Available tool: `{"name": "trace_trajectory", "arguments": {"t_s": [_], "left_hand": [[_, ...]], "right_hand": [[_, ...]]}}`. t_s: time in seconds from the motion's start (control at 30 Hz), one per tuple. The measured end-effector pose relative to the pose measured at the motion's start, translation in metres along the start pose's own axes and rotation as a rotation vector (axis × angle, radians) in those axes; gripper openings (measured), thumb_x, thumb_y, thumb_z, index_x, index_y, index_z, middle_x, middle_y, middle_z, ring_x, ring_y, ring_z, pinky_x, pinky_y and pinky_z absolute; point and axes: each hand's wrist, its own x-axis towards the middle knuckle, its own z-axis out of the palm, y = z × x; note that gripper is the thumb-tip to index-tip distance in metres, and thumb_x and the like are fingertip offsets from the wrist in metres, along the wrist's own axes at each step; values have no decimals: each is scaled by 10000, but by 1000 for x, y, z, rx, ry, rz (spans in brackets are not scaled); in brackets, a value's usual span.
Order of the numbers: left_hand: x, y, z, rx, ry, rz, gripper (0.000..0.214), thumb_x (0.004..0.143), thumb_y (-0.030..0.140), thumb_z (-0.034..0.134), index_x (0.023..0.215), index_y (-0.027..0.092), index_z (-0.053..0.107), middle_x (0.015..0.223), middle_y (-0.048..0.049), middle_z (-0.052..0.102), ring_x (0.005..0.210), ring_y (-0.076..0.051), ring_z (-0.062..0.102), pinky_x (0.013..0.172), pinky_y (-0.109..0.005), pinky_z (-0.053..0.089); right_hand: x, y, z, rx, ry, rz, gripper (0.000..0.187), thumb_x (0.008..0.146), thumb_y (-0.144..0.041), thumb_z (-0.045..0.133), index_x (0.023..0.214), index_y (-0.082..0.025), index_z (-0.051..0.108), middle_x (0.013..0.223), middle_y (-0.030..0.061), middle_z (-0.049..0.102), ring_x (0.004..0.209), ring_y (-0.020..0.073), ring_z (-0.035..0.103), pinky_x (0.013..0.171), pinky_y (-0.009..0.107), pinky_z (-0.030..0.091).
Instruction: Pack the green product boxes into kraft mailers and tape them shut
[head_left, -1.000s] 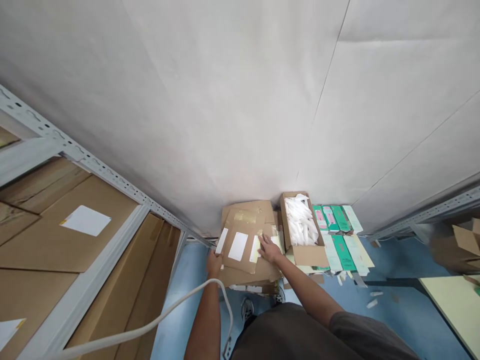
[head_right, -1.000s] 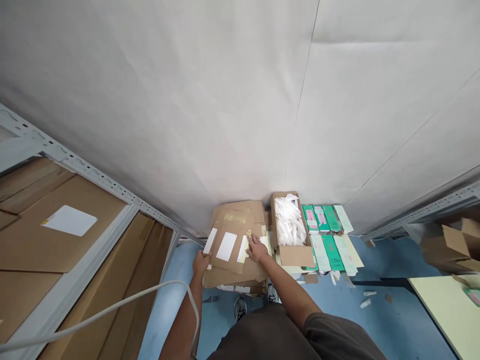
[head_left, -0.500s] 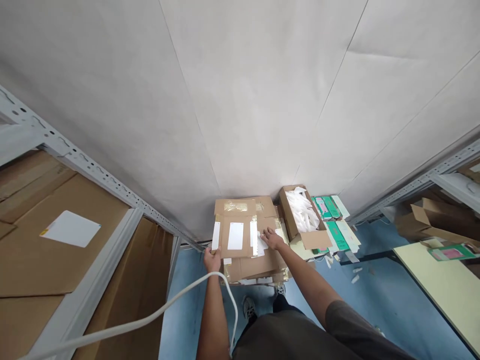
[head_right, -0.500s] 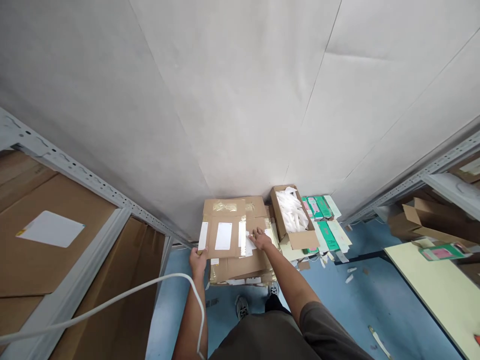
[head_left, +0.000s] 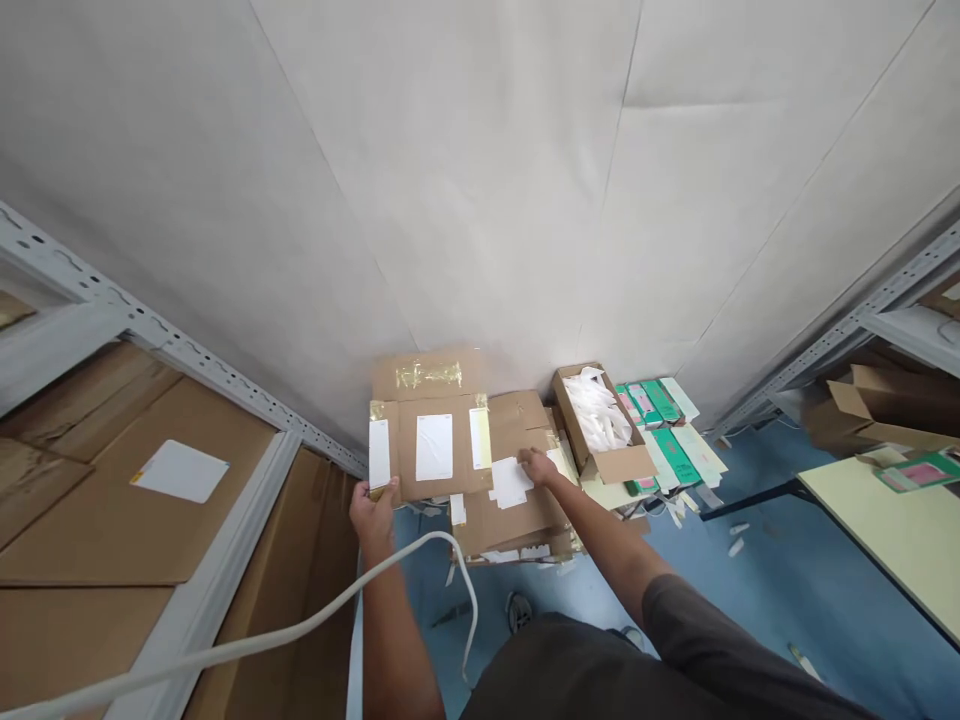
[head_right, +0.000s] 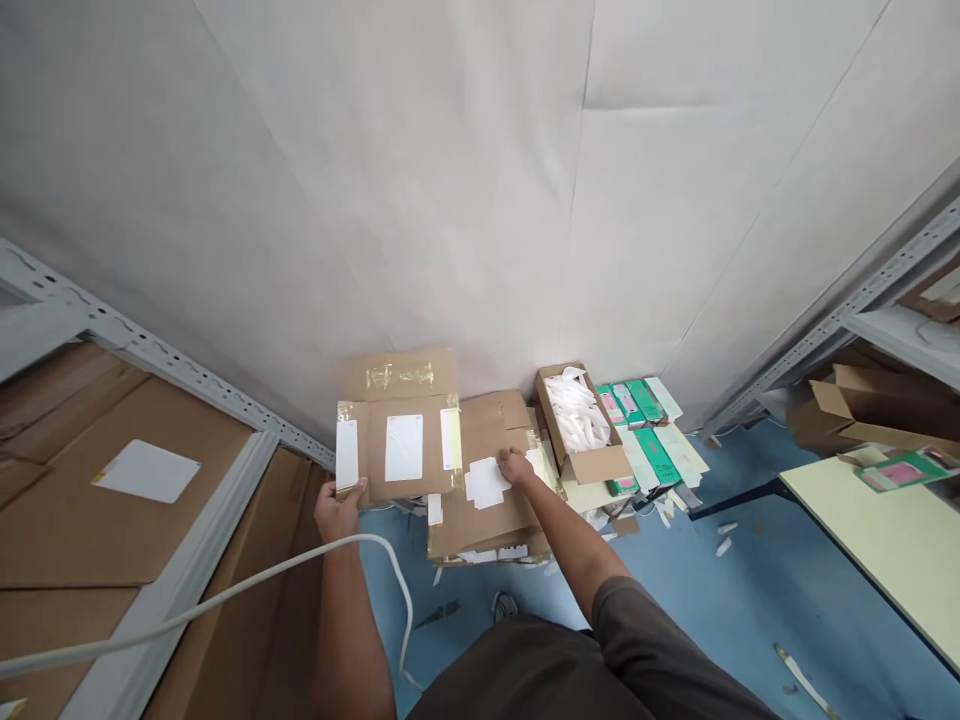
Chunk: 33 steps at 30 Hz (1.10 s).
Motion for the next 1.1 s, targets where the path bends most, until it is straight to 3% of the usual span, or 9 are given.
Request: {"name": "trace_trajectory", "arguments": {"t_s": [0.13,0.17,0.23,0.3,0.4,0.53,0.63,0.87,1.1], "left_hand": [[-46,20,36,-62,-75,-39,494,557,448,878,860,201,577,758,25,690,673,-140,618,659,-270,527],[-61,22,51,-72,-100,-50,494,563,445,880,866,205,572,760,29,693,672,-140,624,665,-271,534],[-93,28,85,-90,-165,-69,478,586,437,873,872,217,560,758,35,694,675,-147,643,680,-284,554],[-125,35,124,-101,-261,-86,459,615,428,870,891,230,561,778,28,708,701,-172,679,712,-324,591],[-174,47,189,-148,-414,-127,476,623,406,890,949,244,584,884,-8,761,782,-217,733,809,-414,642],[-247,64,285,-180,-645,-93,604,626,392,925,1142,250,646,1101,-61,795,1015,-269,772,1023,-495,618],[-314,73,361,-114,-910,-76,675,639,459,927,1227,234,684,1126,-92,806,1074,-319,771,1049,-557,607],[-481,92,519,24,-1478,-55,659,671,522,856,1220,191,702,1040,-95,823,989,-291,789,914,-443,637],[-626,92,663,65,-1827,-49,668,628,455,821,1222,187,677,989,-87,827,958,-294,791,905,-431,618]], "right_hand": [[-38,-1,-35,1072,69,-124,588,1018,-601,475,1516,-316,603,1509,109,656,1363,298,619,1070,452,519],[-51,4,-46,1271,71,-155,607,982,-641,534,1501,-336,609,1446,98,692,1307,301,650,1032,457,540],[-79,22,-71,1423,119,-200,632,880,-594,709,1456,-346,626,1309,69,735,1155,271,701,941,412,571],[-106,50,-98,1444,240,-203,709,748,-432,840,1418,-326,635,1172,36,741,962,213,702,834,342,574],[-146,110,-136,1472,450,-166,757,636,-268,830,1371,-288,651,998,-11,708,751,143,621,711,278,540],[-211,208,-183,1460,653,-136,551,628,-222,745,1178,-250,723,956,-8,697,736,142,611,660,256,518],[-275,285,-208,1463,813,-39,488,616,-202,716,1102,-246,715,951,-7,688,730,145,612,630,252,505],[-419,426,-228,1469,1199,217,513,604,-213,715,1112,-260,665,938,-8,693,721,152,608,619,254,479],[-489,533,-232,1464,1497,467,538,586,-259,701,1122,-252,662,925,-9,701,748,173,632,641,276,492]]}}
